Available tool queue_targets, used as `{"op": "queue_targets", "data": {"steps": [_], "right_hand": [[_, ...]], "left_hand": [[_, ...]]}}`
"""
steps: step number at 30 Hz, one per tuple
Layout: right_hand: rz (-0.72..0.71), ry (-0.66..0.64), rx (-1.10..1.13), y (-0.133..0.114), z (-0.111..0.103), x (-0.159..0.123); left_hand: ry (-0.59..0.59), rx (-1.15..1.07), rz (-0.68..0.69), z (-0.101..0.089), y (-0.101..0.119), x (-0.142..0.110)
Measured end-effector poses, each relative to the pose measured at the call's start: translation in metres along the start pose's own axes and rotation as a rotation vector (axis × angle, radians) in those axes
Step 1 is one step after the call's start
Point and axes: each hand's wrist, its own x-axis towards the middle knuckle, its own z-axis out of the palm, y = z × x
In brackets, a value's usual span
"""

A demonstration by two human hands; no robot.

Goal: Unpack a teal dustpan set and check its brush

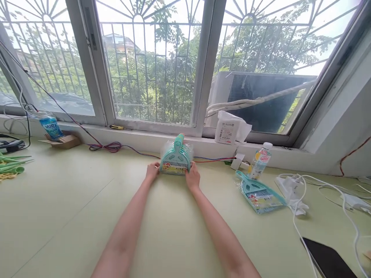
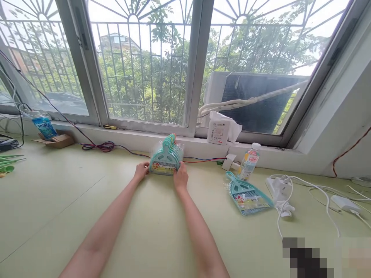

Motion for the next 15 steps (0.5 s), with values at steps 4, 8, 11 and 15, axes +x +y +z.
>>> {"op": "queue_targets", "data": {"steps": [4,8,11,15], "right_hand": [[0.002,0.007,-0.008,-0.003,0.001,0.0],[0.019,0.015,-0.015,-0.005,0.002,0.0],[0.07,0.034,0.008,-0.004,0.002,0.002],[0.108,0.003,0.041,0.0,0.0,0.004]], "left_hand": [[-0.022,-0.127,-0.049,-0.006,0.001,-0.002],[-0.113,-0.166,0.041,-0.013,0.005,-0.013],[-0.189,-0.009,0.219,-0.013,0.005,-0.02],[-0.106,0.175,0.281,-0.009,0.003,-0.018]]}}
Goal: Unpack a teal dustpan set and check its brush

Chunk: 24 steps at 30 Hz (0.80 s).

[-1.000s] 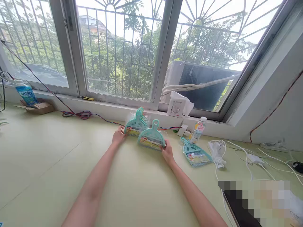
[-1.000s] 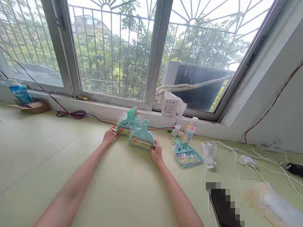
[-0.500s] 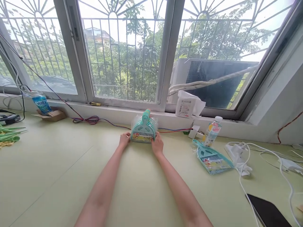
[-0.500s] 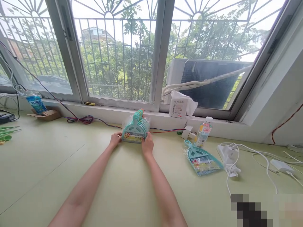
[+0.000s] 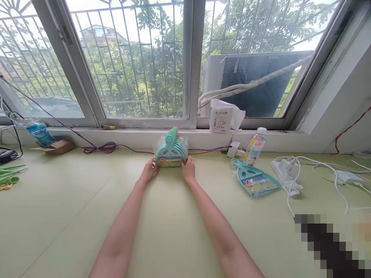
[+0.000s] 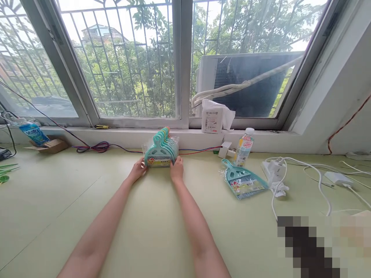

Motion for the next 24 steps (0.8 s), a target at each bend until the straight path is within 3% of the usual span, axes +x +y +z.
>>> {"op": "queue_targets", "data": {"steps": [11,15,19,24], "right_hand": [[-0.048,-0.06,0.055,0.0,-0.007,-0.003],[-0.021,-0.012,0.083,0.004,-0.009,-0.002],[-0.003,-0.014,0.07,0.005,-0.011,-0.001],[0.078,-0.09,0.05,0.004,-0.013,0.0]], "left_hand": [[0.073,0.237,-0.091,0.003,0.005,0.014],[0.058,0.246,-0.104,0.004,0.006,0.013],[0.161,0.297,-0.095,0.003,0.01,0.01],[0.034,0.358,-0.204,-0.002,0.009,0.012]]}}
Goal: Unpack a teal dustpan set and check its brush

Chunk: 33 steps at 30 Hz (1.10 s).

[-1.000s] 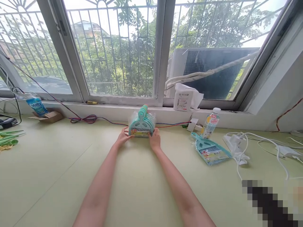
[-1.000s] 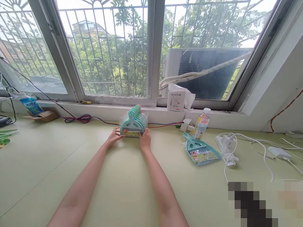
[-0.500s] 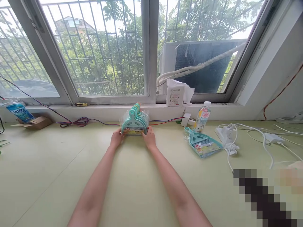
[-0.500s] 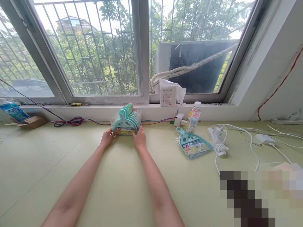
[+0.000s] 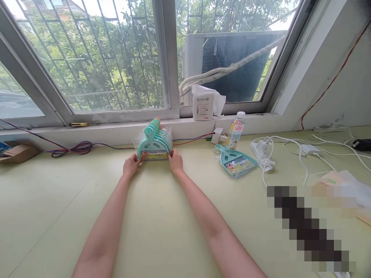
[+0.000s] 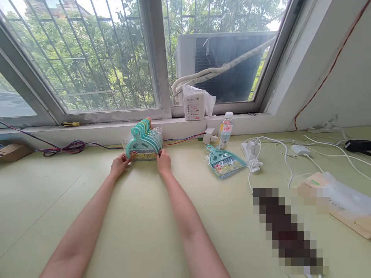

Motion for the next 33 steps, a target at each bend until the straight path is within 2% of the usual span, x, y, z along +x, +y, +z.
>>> {"op": "queue_targets", "data": {"steps": [3,6,9,11,14,16,18,20,22,24,25,26,28,30,31,32,33], "right_hand": [[0.039,-0.046,0.018,0.002,-0.009,-0.003],[-0.008,0.007,-0.01,0.009,-0.036,-0.011],[-0.108,0.163,-0.238,0.027,-0.083,-0.021],[-0.115,0.25,-0.409,0.047,-0.121,-0.027],[0.014,0.365,-0.535,0.081,-0.17,-0.034],[0.107,0.355,-0.549,0.1,-0.193,-0.039],[0.122,0.317,-0.541,0.11,-0.204,-0.045],[0.096,0.292,-0.535,0.11,-0.207,-0.051],[0.08,0.263,-0.536,0.103,-0.204,-0.057],[0.049,0.204,-0.524,0.091,-0.198,-0.063],[0.023,0.176,-0.506,0.084,-0.194,-0.066],[-0.01,0.154,-0.477,0.076,-0.189,-0.07],[-0.084,0.133,-0.397,0.058,-0.178,-0.079],[-0.161,0.117,-0.31,0.039,-0.167,-0.092],[-0.196,0.1,-0.269,0.03,-0.161,-0.1],[-0.223,0.073,-0.232,0.023,-0.157,-0.108],[-0.242,0.045,-0.192,0.017,-0.153,-0.116]], "left_hand": [[-0.045,0.003,-0.018,0.0,-0.005,0.005],[-0.06,0.014,-0.025,0.001,-0.006,0.007],[-0.068,0.052,-0.039,-0.001,-0.002,0.001],[-0.083,0.087,-0.051,-0.005,0.003,-0.007],[-0.096,0.147,-0.08,-0.009,0.009,-0.02],[-0.063,0.186,-0.076,-0.011,0.012,-0.028],[0.01,0.225,-0.05,-0.013,0.015,-0.035],[0.119,0.248,-0.045,-0.015,0.019,-0.043],[0.218,0.228,-0.062,-0.015,0.029,-0.053],[0.218,0.111,-0.058,-0.013,0.05,-0.069],[0.164,0.003,-0.04,-0.01,0.066,-0.079],[0.037,-0.149,-0.016,-0.005,0.084,-0.091],[-0.3,-0.561,-0.034,0.006,0.128,-0.114],[-0.6,-0.926,-0.128,0.018,0.172,-0.135],[-0.687,-1.036,-0.148,0.024,0.192,-0.144],[-0.724,-1.104,-0.16,0.028,0.208,-0.15],[-0.7,-1.141,-0.161,0.032,0.219,-0.154]]}}
